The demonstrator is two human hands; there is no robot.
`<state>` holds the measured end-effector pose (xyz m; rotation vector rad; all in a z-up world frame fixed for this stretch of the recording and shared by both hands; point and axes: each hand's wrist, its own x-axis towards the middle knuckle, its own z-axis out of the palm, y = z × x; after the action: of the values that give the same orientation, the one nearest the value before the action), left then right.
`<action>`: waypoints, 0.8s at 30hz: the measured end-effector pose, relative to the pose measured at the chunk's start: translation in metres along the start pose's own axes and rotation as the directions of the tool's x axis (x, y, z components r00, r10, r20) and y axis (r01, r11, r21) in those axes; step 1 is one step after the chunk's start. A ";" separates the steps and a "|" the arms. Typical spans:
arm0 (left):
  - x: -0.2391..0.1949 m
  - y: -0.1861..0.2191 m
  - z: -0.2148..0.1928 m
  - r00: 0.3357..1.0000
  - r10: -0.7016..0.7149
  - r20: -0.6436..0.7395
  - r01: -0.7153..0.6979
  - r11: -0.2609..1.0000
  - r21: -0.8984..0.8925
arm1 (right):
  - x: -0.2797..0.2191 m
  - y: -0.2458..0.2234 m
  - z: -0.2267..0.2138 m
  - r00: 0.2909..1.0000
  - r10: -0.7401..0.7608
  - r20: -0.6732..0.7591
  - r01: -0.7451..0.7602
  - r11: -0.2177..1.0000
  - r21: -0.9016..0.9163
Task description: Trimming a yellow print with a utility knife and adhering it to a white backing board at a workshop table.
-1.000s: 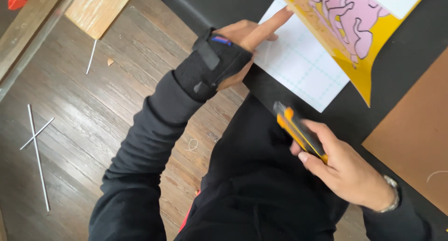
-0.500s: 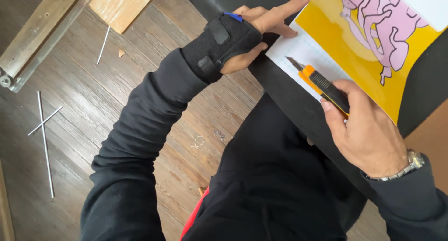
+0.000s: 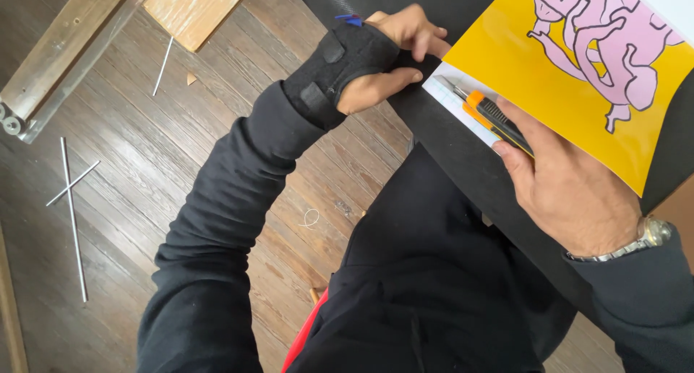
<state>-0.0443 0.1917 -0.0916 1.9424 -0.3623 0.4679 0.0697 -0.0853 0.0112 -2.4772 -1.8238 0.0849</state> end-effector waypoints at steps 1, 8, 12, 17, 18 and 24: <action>0.001 0.002 -0.001 1.000 0.022 0.004 -0.022 0.997 0.073 | 0.000 -0.001 -0.001 0.999 -0.023 -0.030 0.022 0.999 -0.026; 0.001 -0.008 0.001 0.995 0.092 0.051 -0.102 0.955 0.277 | -0.001 0.001 0.003 0.989 -0.112 -0.101 0.103 0.990 -0.096; 0.003 -0.002 0.002 0.996 0.065 0.065 -0.082 0.951 0.300 | -0.001 0.000 0.002 0.992 -0.099 -0.082 0.089 0.989 -0.121; 0.001 -0.003 0.002 0.997 0.040 0.065 -0.059 0.943 0.328 | -0.002 0.001 0.006 0.990 -0.120 -0.074 0.104 0.977 -0.185; 0.002 -0.003 0.002 0.997 0.041 0.066 -0.061 0.943 0.328 | -0.002 0.000 0.005 0.990 -0.118 -0.075 0.103 0.977 -0.185; 0.001 -0.002 -0.001 0.995 0.051 0.084 -0.075 0.945 0.317 | 0.000 -0.003 0.003 0.982 -0.162 -0.102 0.133 0.961 -0.241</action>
<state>-0.0428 0.1935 -0.0924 2.2742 -0.4184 0.5218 0.0663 -0.0847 0.0081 -2.4146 -2.0645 -0.2981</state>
